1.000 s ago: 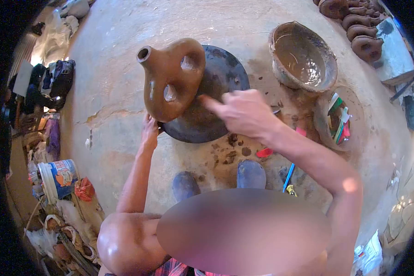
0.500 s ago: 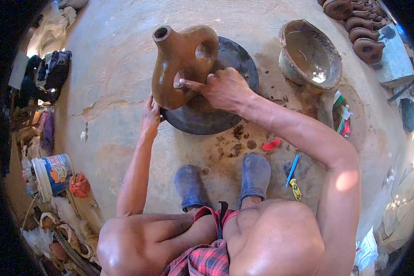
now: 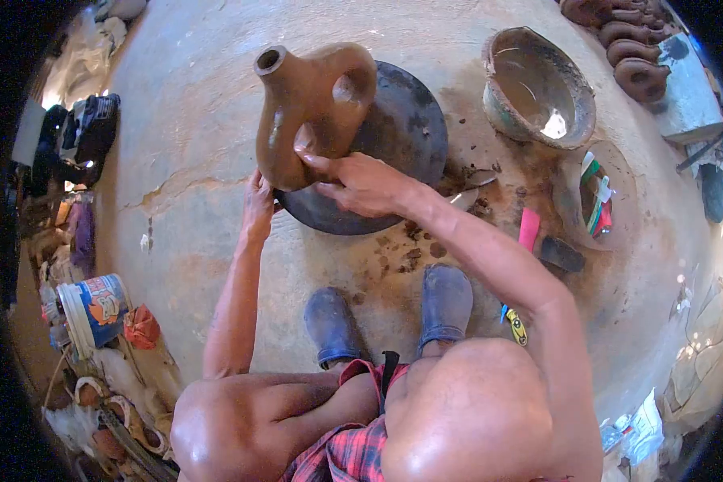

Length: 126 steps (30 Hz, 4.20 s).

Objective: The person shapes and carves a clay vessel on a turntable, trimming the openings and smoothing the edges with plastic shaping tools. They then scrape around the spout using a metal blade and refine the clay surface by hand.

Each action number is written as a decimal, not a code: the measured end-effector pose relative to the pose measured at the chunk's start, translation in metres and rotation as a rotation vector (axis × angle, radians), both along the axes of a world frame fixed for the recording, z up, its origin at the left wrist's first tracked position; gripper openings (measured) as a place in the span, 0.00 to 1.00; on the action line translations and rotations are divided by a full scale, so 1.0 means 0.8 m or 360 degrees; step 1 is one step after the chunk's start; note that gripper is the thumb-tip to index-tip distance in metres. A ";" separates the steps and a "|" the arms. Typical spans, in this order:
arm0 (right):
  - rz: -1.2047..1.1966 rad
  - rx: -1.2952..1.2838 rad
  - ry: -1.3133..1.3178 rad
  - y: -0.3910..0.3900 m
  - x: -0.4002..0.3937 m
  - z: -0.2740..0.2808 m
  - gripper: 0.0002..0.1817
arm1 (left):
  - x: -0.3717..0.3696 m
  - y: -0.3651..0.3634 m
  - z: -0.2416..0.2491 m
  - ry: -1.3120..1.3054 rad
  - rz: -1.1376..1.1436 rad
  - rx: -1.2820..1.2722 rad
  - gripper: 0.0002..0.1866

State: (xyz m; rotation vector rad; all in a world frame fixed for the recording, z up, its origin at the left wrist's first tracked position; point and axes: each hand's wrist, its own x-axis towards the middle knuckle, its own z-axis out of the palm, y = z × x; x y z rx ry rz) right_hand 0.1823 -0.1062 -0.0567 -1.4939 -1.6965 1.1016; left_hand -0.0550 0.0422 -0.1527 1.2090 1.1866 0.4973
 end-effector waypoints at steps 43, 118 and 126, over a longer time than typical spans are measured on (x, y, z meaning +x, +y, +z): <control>-0.0518 0.0272 -0.0605 0.010 -0.040 -0.001 0.17 | -0.002 0.018 -0.008 0.0204 -0.0034 0.0093 0.28; -0.0335 0.0401 0.0286 0.015 -0.029 -0.004 0.35 | -0.024 0.028 -0.078 -0.0108 0.0038 -0.0050 0.35; -0.0410 0.0051 0.0408 0.014 -0.025 0.018 0.30 | -0.023 0.026 -0.087 -0.0166 -0.0070 0.0124 0.34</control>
